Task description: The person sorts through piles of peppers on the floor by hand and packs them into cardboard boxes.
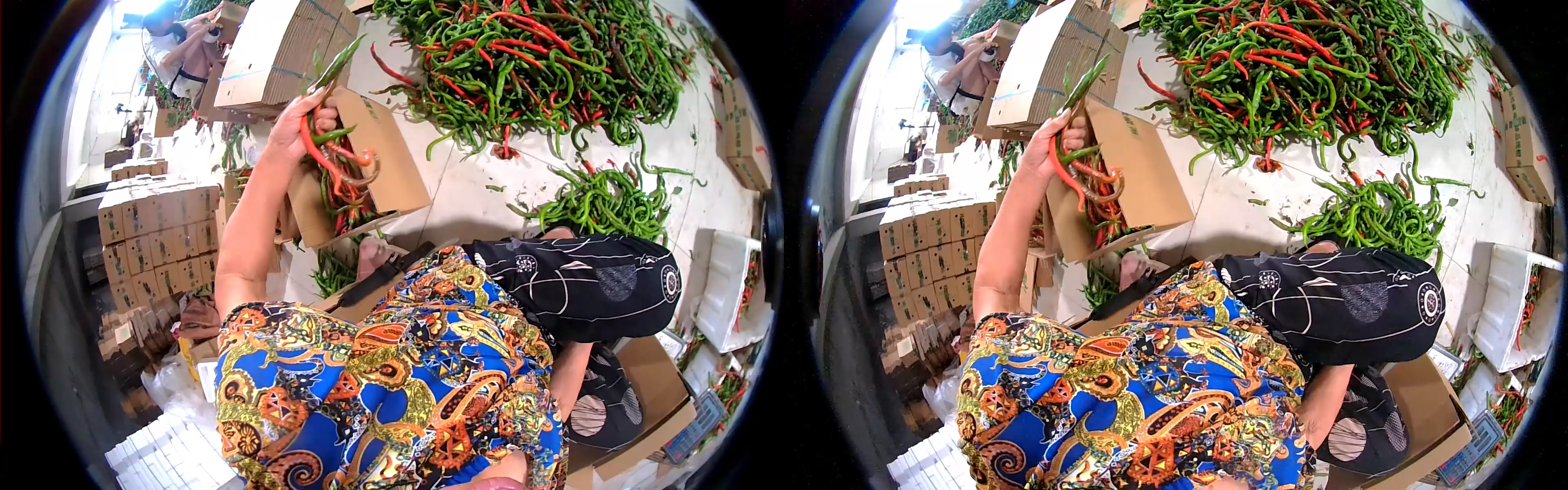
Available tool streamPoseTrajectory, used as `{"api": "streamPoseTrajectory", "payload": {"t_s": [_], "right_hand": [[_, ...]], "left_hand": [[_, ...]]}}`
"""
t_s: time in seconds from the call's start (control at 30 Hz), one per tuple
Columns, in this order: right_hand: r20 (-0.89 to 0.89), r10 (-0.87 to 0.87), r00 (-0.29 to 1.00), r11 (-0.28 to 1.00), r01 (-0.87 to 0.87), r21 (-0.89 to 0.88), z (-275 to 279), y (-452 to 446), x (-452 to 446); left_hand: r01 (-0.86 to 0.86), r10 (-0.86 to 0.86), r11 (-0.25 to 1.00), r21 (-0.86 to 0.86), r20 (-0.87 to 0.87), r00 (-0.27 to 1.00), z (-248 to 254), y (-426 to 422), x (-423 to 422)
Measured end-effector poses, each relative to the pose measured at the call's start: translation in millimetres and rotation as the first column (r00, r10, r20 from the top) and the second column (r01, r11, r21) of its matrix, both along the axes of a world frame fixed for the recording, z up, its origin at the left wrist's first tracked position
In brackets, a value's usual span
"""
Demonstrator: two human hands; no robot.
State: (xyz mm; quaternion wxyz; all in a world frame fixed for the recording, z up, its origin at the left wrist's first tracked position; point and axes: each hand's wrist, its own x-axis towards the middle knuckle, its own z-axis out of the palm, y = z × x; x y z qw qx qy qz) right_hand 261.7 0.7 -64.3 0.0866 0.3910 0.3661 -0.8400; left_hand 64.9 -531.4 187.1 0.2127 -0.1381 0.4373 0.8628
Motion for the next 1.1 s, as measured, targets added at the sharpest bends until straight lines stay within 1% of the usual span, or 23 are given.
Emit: {"api": "streamPoseTrajectory", "payload": {"t_s": [0.07,0.1,0.13,0.17,0.2,0.23,0.27,0.33,0.4,0.47,0.5,0.53,0.57,0.6,0.63,0.67,0.73,0.8,0.87,0.9,1.0,1.03,1.1], "right_hand": [[0.002,-0.013,1.0,1.0,0.013,-0.003,-5.0,0.6,0.7],[0.006,-0.023,1.0,1.0,0.023,-0.003,-6.6,2.3,0.2],[0.01,-0.043,0.999,0.999,0.043,-0.001,-7.7,5.7,-0.3],[0.013,-0.068,0.998,0.998,0.068,0.001,-10.8,11.6,0.3],[0.019,-0.109,0.994,0.994,0.108,0.019,-12.0,19.6,3.1],[0.021,-0.145,0.989,0.989,0.144,0.031,-16.2,28.0,4.3],[0.017,-0.188,0.982,0.981,0.187,0.044,-22.5,32.2,5.9],[0.028,-0.268,0.963,0.962,0.267,0.056,-34.3,42.3,7.4],[0.024,-0.347,0.938,0.937,0.345,0.047,-59.4,56.8,11.9],[-0.01,-0.447,0.894,0.894,0.447,-0.001,-90.7,70.5,20.4],[-0.042,-0.494,0.868,0.869,0.492,-0.049,-120.0,79.8,27.0],[-0.047,-0.506,0.861,0.862,0.502,-0.077,-133.9,82.1,27.4],[-0.057,-0.503,0.862,0.863,0.497,-0.094,-135.6,78.9,26.3],[0.049,-0.399,0.915,0.917,0.4,0.003,-109.2,72.5,14.3],[0.162,-0.288,0.944,0.957,0.279,0.074,-75.6,64.9,0.6],[-0.004,-0.238,0.971,0.967,0.238,0.09,-46.0,63.2,6.3],[0.103,-0.321,0.942,0.935,0.298,0.191,-29.1,64.0,-6.5],[0.123,-0.402,0.908,0.903,0.37,0.219,-20.5,67.7,-7.4],[0.095,-0.424,0.901,0.896,0.402,0.192,-14.6,72.0,-3.7],[0.107,-0.454,0.885,0.883,0.43,0.189,-19.6,72.8,-1.5],[0.164,-0.483,0.86,0.873,0.461,0.155,-36.1,76.5,6.3],[0.103,-0.478,0.872,0.875,0.462,0.146,-39.8,75.5,10.2],[0.115,-0.471,0.875,0.877,0.45,0.167,-35.5,71.2,7.8]], "left_hand": [[-0.1,0.106,0.987,-0.122,0.048,0.993,-19.8,-28.9,23.0],[-0.127,0.142,0.956,-0.264,0.041,0.989,-29.2,-45.3,36.8],[-0.234,0.275,0.86,-0.453,0.025,0.961,-51.6,-68.3,51.4],[-0.229,0.343,0.756,-0.614,0.074,0.936,-48.6,-44.2,63.9],[0.046,0.205,0.547,-0.836,0.187,0.961,-59.4,-47.2,72.1],[0.196,0.029,0.017,-0.98,0.196,0.98,-83.3,-57.9,80.2],[0.115,-0.166,-0.278,-0.954,0.166,0.972,-123.1,-81.8,86.6],[0.07,-0.133,-0.251,-0.966,0.106,0.985,-134.2,-83.4,79.7],[-0.124,-0.112,-0.185,-0.975,-0.104,0.988,-115.2,-43.0,68.7],[-0.21,-0.161,0.024,-0.978,-0.211,0.964,-106.7,-12.0,55.1],[-0.171,-0.175,0.056,-0.984,-0.178,0.968,-100.1,18.2,48.1],[-0.155,-0.21,0.131,-0.979,-0.18,0.961,-98.7,36.0,42.0],[-0.088,-0.211,0.245,-0.966,-0.141,0.967,-90.5,61.6,39.3],[-0.013,-0.218,0.352,-0.936,-0.096,0.971,-81.3,88.4,36.6],[-0.02,-0.212,0.457,-0.889,-0.13,0.969,-79.6,112.0,35.8],[0.007,-0.256,0.497,-0.868,-0.139,0.957,-77.3,131.1,33.6],[0.086,-0.373,0.478,-0.874,-0.113,0.921,-66.4,171.3,29.8],[0.202,-0.496,0.471,-0.859,-0.069,0.865,-57.0,204.5,30.5],[0.285,-0.607,0.441,-0.851,-0.049,0.793,-53.2,220.1,28.1],[0.295,-0.664,0.395,-0.87,-0.049,0.746,-46.1,230.6,30.1],[0.326,-0.686,0.4,-0.856,-0.044,0.726,-48.3,236.1,27.4],[0.327,-0.706,0.372,-0.869,-0.036,0.707,-49.9,235.8,23.8],[0.271,-0.699,0.339,-0.901,-0.048,0.713,-44.3,240.3,16.7]]}}
